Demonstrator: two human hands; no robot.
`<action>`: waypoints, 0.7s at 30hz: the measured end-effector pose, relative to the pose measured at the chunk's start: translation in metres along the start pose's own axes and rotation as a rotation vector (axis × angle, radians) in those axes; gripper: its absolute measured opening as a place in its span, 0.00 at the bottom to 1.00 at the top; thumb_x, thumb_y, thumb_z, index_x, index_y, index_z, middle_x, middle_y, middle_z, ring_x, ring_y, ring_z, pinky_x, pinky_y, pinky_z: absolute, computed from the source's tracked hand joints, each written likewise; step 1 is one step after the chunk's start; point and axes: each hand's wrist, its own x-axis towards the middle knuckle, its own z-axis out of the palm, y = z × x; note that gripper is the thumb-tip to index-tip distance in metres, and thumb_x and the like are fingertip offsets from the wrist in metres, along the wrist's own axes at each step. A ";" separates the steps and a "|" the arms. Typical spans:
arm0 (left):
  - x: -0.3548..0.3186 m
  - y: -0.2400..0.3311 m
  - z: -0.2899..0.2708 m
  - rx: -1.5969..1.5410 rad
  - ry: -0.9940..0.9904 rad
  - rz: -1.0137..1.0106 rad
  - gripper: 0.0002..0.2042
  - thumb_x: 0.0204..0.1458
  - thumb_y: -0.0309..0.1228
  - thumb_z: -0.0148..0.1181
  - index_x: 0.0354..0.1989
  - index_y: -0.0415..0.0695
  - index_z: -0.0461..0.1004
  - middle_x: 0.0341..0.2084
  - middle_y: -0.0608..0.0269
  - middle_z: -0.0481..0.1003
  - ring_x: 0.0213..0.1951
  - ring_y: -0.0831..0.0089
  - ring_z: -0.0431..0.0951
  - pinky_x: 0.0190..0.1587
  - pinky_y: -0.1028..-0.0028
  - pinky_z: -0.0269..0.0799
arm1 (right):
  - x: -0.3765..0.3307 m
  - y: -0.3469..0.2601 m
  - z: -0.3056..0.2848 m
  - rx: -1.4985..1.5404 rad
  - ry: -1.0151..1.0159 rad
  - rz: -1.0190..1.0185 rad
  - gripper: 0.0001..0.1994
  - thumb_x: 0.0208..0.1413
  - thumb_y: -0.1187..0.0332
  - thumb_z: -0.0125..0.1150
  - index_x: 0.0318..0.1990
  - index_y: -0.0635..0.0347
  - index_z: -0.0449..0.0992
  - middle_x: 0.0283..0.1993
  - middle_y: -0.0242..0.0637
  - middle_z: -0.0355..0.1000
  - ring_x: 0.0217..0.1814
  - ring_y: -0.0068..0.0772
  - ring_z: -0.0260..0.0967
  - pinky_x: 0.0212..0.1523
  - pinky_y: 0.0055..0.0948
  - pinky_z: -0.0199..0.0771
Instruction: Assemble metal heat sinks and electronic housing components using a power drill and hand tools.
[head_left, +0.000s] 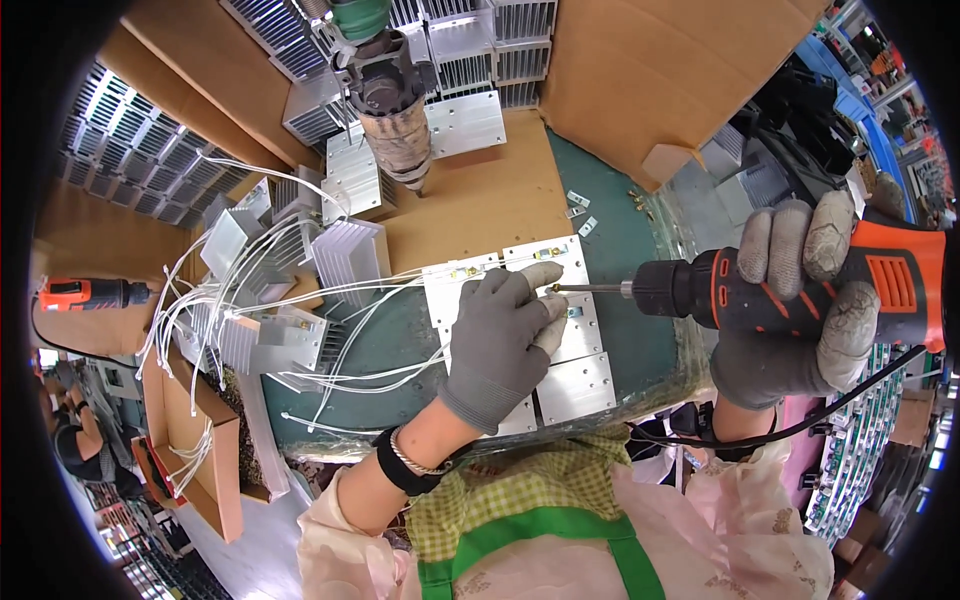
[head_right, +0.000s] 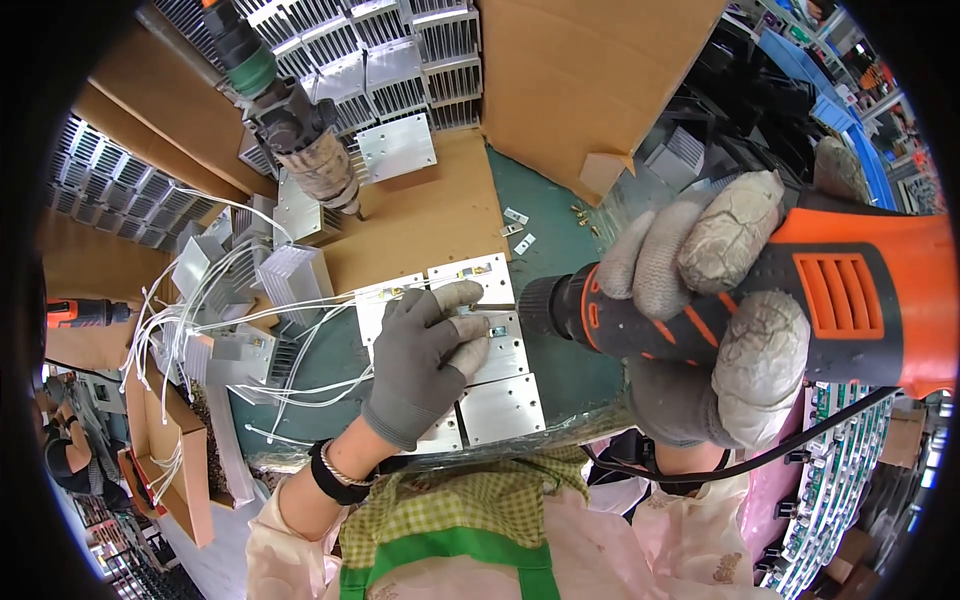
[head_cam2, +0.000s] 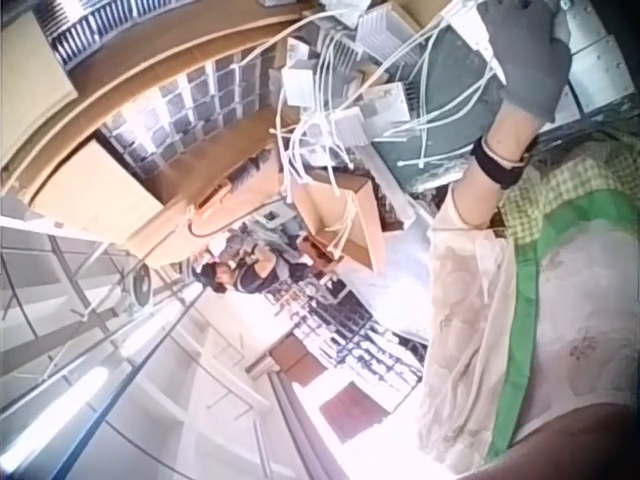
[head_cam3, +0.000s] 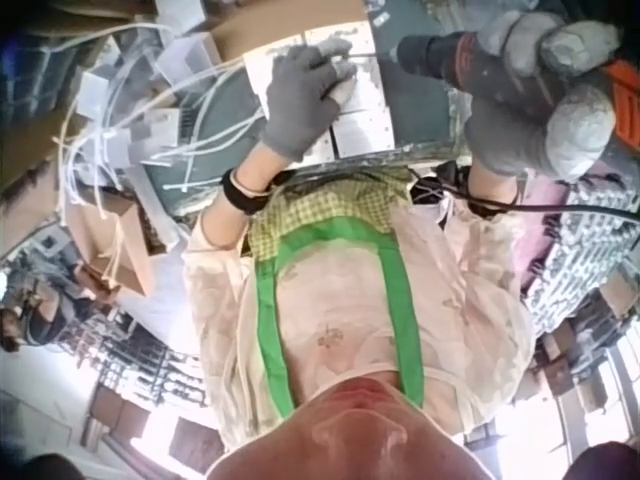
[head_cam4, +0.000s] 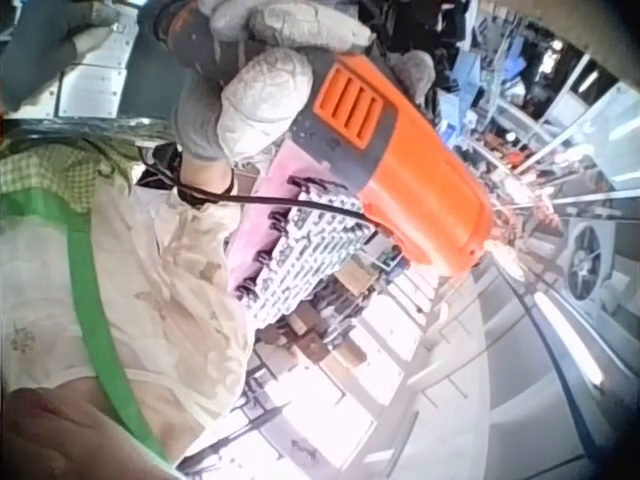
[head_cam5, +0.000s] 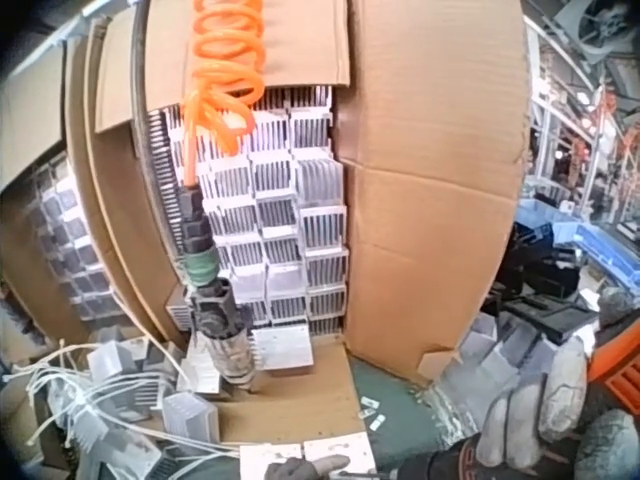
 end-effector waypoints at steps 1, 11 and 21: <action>0.000 0.000 0.000 -0.002 -0.001 0.000 0.07 0.42 0.27 0.67 0.32 0.46 0.81 0.42 0.63 0.78 0.36 0.65 0.73 0.44 0.66 0.68 | 0.000 0.000 0.000 -0.003 -0.005 0.004 0.19 0.57 0.61 0.58 0.49 0.62 0.61 0.36 0.31 0.60 0.30 0.20 0.61 0.32 0.26 0.64; 0.000 -0.003 0.003 -0.026 0.012 0.024 0.07 0.41 0.24 0.66 0.31 0.45 0.81 0.35 0.67 0.80 0.35 0.65 0.73 0.42 0.68 0.68 | 0.001 -0.003 -0.001 0.036 -0.114 0.046 0.19 0.58 0.62 0.58 0.52 0.58 0.62 0.36 0.30 0.61 0.29 0.18 0.61 0.32 0.25 0.66; 0.001 0.001 0.001 -0.008 -0.014 0.016 0.07 0.40 0.23 0.66 0.30 0.44 0.81 0.36 0.67 0.80 0.35 0.64 0.72 0.41 0.68 0.68 | 0.000 0.003 -0.002 0.014 -0.042 0.071 0.20 0.58 0.62 0.59 0.53 0.58 0.62 0.36 0.31 0.62 0.29 0.20 0.62 0.32 0.26 0.67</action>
